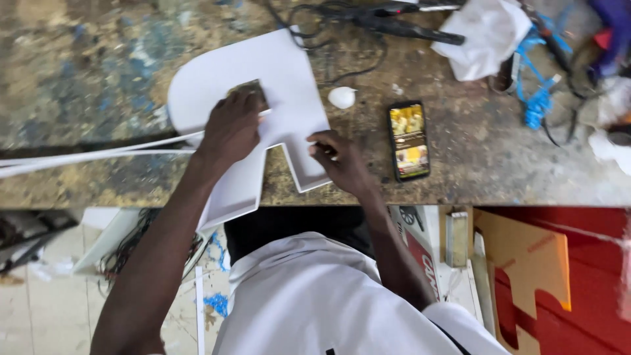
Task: Assembling a 3D sign letter by gluing a plastic side strip to the base of the letter.
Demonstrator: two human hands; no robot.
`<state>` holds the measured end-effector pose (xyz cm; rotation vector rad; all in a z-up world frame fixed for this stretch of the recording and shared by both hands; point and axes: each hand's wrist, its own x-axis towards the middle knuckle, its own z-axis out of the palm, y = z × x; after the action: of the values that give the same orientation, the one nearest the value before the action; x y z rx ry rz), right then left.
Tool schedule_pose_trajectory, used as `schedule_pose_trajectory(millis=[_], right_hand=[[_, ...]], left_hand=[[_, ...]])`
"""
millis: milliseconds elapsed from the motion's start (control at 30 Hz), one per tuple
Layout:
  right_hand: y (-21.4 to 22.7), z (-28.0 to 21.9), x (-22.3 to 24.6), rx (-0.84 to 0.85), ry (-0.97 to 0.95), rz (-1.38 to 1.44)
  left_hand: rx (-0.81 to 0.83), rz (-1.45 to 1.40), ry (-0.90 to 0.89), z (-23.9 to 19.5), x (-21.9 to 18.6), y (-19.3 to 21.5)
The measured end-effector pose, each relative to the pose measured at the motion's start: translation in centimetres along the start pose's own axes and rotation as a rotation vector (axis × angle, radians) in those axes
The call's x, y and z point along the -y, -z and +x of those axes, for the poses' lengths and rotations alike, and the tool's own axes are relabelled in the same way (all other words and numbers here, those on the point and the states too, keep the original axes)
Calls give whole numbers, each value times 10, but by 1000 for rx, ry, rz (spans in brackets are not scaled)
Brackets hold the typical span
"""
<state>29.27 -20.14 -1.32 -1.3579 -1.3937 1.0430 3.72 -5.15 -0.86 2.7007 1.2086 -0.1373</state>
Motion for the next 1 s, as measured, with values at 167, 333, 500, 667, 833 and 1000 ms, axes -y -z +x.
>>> schedule_pose_trajectory(millis=[167, 333, 500, 667, 833, 1000], right_hand=[[7, 1, 3, -84, -36, 40], [30, -6, -10, -256, -74, -83], [43, 13, 17, -451, 69, -274], [30, 42, -3, -352, 139, -371], [16, 60, -18, -351, 208, -458], [24, 93, -41, -446, 243, -614]], left_hand=[[-28, 74, -7, -7, -14, 30], [-28, 40, 6, -8, -11, 27], [-18, -73, 11, -8, -8, 26], [21, -93, 49, -5, -5, 23], [3, -89, 45, -4, -4, 15], [41, -95, 22, -3, -5, 19]])
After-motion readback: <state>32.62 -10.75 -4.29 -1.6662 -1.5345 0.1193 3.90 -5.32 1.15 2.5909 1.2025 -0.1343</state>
